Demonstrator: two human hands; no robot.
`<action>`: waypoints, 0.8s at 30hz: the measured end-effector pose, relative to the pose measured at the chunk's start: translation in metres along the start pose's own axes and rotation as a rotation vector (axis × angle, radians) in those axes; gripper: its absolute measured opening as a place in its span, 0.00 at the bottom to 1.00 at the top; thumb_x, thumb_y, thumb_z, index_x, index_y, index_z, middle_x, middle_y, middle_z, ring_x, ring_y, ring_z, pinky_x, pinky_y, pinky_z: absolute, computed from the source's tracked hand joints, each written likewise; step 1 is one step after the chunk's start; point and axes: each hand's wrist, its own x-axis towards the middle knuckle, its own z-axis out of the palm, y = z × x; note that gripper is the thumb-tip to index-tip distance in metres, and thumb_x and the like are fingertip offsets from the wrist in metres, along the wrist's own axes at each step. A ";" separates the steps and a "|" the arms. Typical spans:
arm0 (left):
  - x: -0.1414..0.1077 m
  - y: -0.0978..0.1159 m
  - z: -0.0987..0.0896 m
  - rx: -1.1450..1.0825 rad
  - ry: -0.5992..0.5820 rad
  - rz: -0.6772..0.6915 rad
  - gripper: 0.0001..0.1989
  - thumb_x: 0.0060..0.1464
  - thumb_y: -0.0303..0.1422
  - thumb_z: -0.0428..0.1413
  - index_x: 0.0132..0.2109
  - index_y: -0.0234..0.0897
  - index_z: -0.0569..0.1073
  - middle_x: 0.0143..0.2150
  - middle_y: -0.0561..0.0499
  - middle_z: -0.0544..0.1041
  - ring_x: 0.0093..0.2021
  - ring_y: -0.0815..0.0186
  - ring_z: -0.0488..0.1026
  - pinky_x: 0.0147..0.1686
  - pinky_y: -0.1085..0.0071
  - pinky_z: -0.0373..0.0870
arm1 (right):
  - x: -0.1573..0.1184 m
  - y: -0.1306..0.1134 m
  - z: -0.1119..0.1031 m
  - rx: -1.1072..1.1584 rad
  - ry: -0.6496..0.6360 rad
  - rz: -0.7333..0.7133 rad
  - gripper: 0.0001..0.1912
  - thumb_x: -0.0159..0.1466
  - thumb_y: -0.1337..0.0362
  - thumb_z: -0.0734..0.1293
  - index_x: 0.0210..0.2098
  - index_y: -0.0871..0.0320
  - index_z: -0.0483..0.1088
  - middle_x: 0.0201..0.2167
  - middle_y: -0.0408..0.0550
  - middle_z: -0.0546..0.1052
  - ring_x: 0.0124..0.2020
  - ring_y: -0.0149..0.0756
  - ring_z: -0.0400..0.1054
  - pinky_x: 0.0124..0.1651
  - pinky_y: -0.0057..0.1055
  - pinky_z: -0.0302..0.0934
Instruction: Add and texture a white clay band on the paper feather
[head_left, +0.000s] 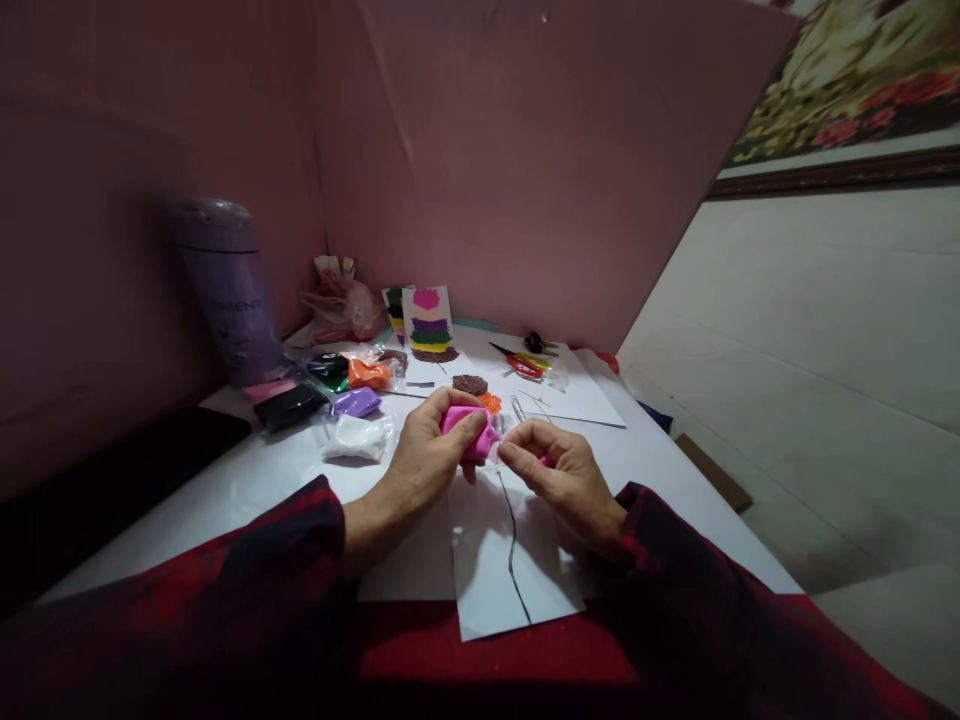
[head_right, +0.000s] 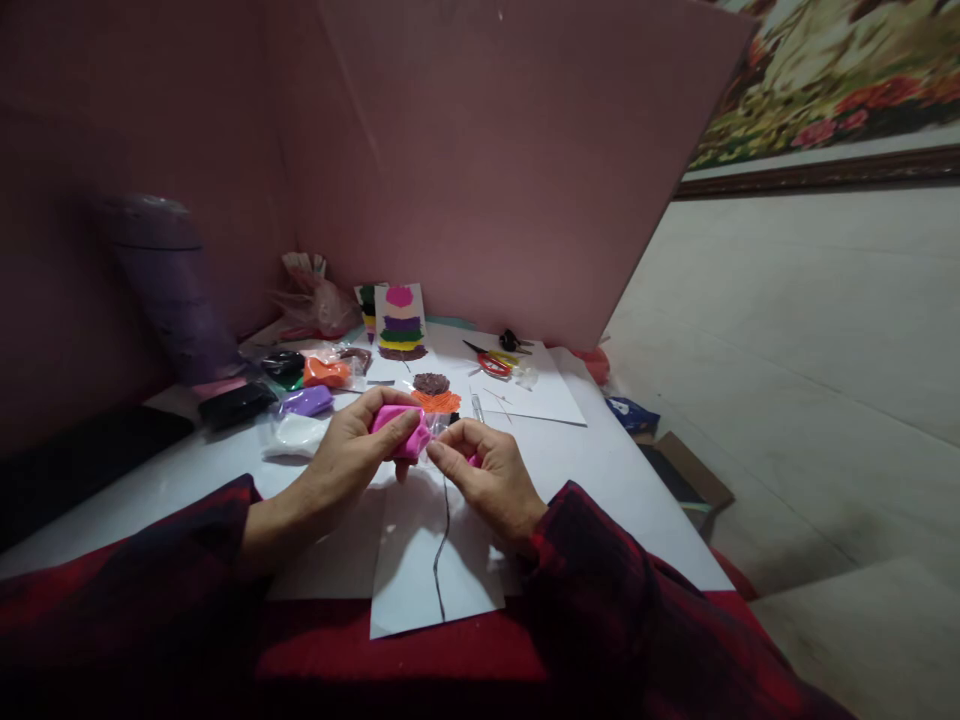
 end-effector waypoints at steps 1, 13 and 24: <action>0.001 -0.001 0.000 -0.006 0.000 0.008 0.10 0.51 0.33 0.60 0.37 0.32 0.69 0.25 0.55 0.71 0.20 0.72 0.68 0.17 0.77 0.66 | 0.000 0.000 -0.001 0.010 -0.001 0.010 0.18 0.59 0.50 0.71 0.27 0.58 0.68 0.18 0.35 0.59 0.19 0.26 0.47 0.22 0.27 0.42; 0.008 -0.012 -0.006 -0.110 -0.018 0.041 0.16 0.46 0.38 0.64 0.37 0.32 0.70 0.30 0.52 0.73 0.25 0.70 0.70 0.22 0.74 0.70 | 0.002 0.007 -0.006 0.147 0.082 -0.009 0.13 0.60 0.55 0.71 0.31 0.58 0.69 0.16 0.33 0.57 0.17 0.24 0.44 0.20 0.26 0.38; 0.004 -0.008 -0.006 -0.119 -0.023 -0.008 0.15 0.48 0.35 0.64 0.39 0.31 0.70 0.30 0.52 0.73 0.25 0.73 0.69 0.25 0.75 0.68 | 0.003 0.003 -0.009 0.109 -0.128 0.045 0.15 0.58 0.54 0.73 0.32 0.56 0.65 0.19 0.33 0.60 0.18 0.24 0.46 0.21 0.26 0.41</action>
